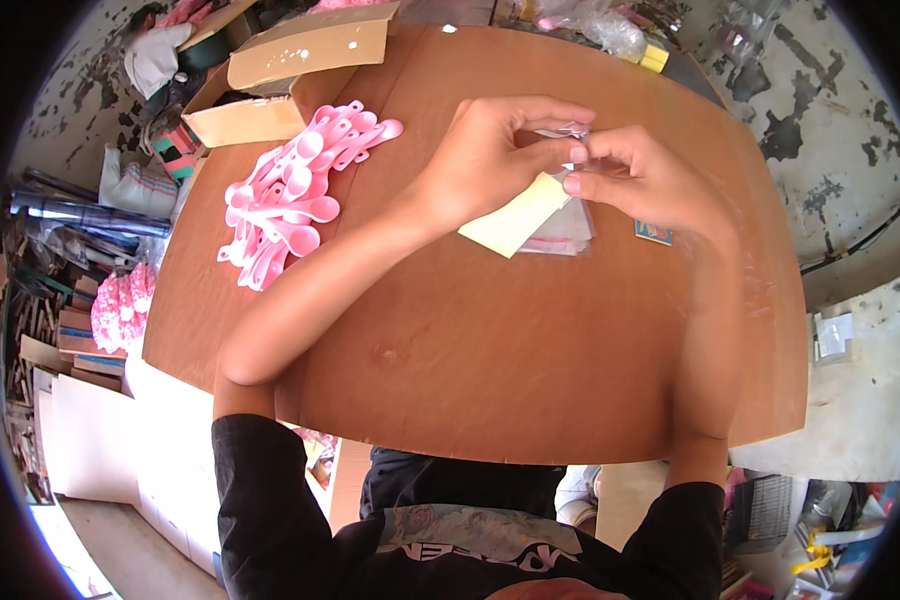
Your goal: Packaging small pink plastic spoons and yellow cards into clear plastic zip bags.
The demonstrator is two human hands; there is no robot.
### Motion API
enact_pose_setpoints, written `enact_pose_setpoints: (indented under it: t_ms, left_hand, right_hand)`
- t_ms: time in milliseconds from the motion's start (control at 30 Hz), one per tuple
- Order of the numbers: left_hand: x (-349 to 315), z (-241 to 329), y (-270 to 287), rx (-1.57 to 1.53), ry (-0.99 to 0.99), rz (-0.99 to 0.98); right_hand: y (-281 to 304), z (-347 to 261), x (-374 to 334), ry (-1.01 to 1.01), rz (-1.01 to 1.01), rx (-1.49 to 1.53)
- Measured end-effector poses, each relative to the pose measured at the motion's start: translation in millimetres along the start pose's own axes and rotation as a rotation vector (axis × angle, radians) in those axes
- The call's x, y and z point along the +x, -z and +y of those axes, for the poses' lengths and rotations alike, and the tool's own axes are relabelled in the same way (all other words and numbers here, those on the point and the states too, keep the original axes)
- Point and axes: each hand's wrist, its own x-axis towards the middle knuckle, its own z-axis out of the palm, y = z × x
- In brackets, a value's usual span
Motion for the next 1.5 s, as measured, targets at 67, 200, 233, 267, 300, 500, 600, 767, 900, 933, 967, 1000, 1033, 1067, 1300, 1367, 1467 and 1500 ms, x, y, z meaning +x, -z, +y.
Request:
enact_pose_setpoints:
  t_ms: [67, 200, 233, 267, 300, 500, 600, 767, 900, 933, 967, 1000, 1033, 1067, 1300, 1367, 1467, 1500]
  left_hand:
    - [-1.6, 0.2, 2.3, -0.007, -0.021, -0.039]
    - [-3.8, 15.8, -0.9, 0.244, -0.166, 0.005]
    - [-4.2, 19.7, 4.1, 0.256, -0.161, 0.022]
    - [-4.6, 22.4, 10.5, 0.334, -0.183, -0.017]
    - [-4.7, 23.2, 17.4, 0.41, -0.204, -0.057]
    - [3.7, 38.1, 86.5, 0.757, -0.224, 0.084]
    - [3.9, 55.1, 118.9, 0.725, -0.382, 0.194]
    - [-1.8, 52.3, 139.4, 0.824, -0.175, 0.2]
    - [4.6, 36.7, 136.7, 0.722, -0.332, 0.296]
    - [3.7, 39.3, 136.8, 0.709, -0.313, 0.286]
    - [3.0, 40.6, 137.5, 0.694, -0.295, 0.274]
    - [2.9, 40.2, 138.5, 0.691, -0.295, 0.275]
    - [3.3, 40.5, 139.9, 0.704, -0.303, 0.28]
    - [4.1, 40.6, 139.9, 0.715, -0.312, 0.285]
    - [2.6, 37.2, 136.4, 0.712, -0.278, 0.292]
    - [4.0, 36.8, 131.2, 0.671, -0.181, 0.271]
    - [0.5, 46.0, 121.3, 0.636, -0.083, 0.207]
    - [4.1, 53.1, 113.7, 0.61, -0.039, 0.154]
  right_hand:
    - [0.3, -5.5, 0.9, -0.064, -0.049, -0.147]
    - [3.0, 10.9, -1.3, -0.065, -0.007, -0.01]
    - [-0.8, 6.4, 0.9, -0.051, -0.023, -0.011]
    - [-6.5, -1.6, -0.7, -0.017, 0.076, 0.038]
    - [-9.7, -6.8, 1.4, 0.017, 0.176, 0.088]
    - [-36.7, -8.5, 43.5, 0.29, 0.616, 0.309]
    - [-53.4, 25.2, 93.4, 0.217, 0.489, -0.049]
    - [-127.9, 14.3, 176.1, 0.328, 0.286, -0.606]
    - [-155.0, 23.1, 212.5, 0.613, 0.292, -0.425]
    - [-160.8, 22.7, 218.1, 0.578, 0.311, -0.499]
    - [-163.8, 23.5, 221.6, 0.54, 0.329, -0.575]
    - [-164.0, 25.3, 223.4, 0.538, 0.328, -0.577]
    - [-163.0, 20.3, 223.1, 0.565, 0.319, -0.532]
    - [-160.8, 16.0, 221.8, 0.591, 0.312, -0.488]
    - [-133.3, 18.9, 200.1, 0.419, 0.335, -0.044]
    - [-112.4, 33.7, 181.1, 0.52, 0.429, -0.095]
    - [-76.7, 20.6, 131.8, 0.048, 0.706, 0.479]
    - [-52.5, 24.5, 113.3, 0.014, 0.816, 0.431]
